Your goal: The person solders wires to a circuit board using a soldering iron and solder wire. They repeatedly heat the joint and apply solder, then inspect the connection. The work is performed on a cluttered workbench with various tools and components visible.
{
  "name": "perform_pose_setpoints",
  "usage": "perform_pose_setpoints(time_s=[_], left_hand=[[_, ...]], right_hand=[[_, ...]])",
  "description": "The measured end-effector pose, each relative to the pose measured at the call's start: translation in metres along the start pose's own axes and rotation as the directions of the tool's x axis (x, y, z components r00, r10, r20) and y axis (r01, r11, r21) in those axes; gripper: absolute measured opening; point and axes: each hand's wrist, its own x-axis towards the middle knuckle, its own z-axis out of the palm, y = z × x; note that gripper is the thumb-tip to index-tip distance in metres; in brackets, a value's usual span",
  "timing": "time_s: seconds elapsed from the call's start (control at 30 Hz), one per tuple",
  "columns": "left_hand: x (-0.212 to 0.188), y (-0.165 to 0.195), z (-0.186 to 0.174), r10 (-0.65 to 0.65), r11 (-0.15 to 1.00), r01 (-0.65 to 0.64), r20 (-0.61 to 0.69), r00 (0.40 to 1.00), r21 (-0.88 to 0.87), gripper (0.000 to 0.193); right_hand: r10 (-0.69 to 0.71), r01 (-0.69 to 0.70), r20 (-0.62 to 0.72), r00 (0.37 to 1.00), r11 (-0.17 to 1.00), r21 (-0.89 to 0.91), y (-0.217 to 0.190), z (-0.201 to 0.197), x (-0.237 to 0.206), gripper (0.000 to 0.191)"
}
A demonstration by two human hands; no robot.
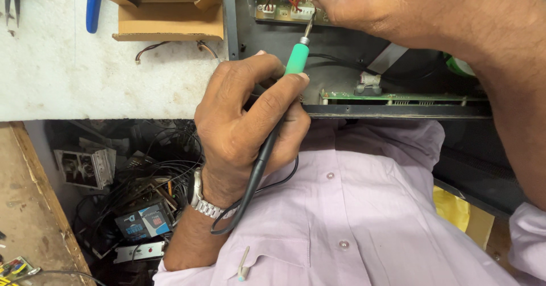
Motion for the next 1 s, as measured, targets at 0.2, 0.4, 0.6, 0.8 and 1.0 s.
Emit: perform_pose_setpoints(time_s=[0.2,0.4,0.6,0.8,1.0], left_hand=[[0.0002,-0.0010,0.0010,0.012,1.000,-0.012,-0.001,1.000,0.005,0.034],[0.0001,-0.0011,0.0022,0.011,1.000,-0.011,-0.003,1.000,0.011,0.034],[0.0009,-0.0019,0.0015,0.020,1.000,-0.020,0.001,1.000,0.009,0.035],[0.0006,0.0000,0.0000,0.003,1.000,-0.004,0.009,1.000,0.008,0.036],[0.0012,0.0014,0.0004,-0.001,1.000,0.000,0.003,1.000,0.003,0.036]], right_hand=[[0.025,-0.025,0.063,0.998,1.000,-0.004,-0.0029,-0.0029,0.0038,0.027],[0.032,-0.031,0.044,0.999,0.999,-0.014,-0.0031,-0.0028,0.0031,0.028],[-0.068,0.070,0.031,0.997,0.995,-0.070,-0.0004,-0.0012,0.0033,0.022],[0.036,-0.042,0.079,0.996,0.996,0.074,-0.0035,-0.0026,0.0053,0.023],[0.172,-0.186,0.131,0.976,0.977,0.105,-0.0100,-0.0078,0.0071,0.026]])
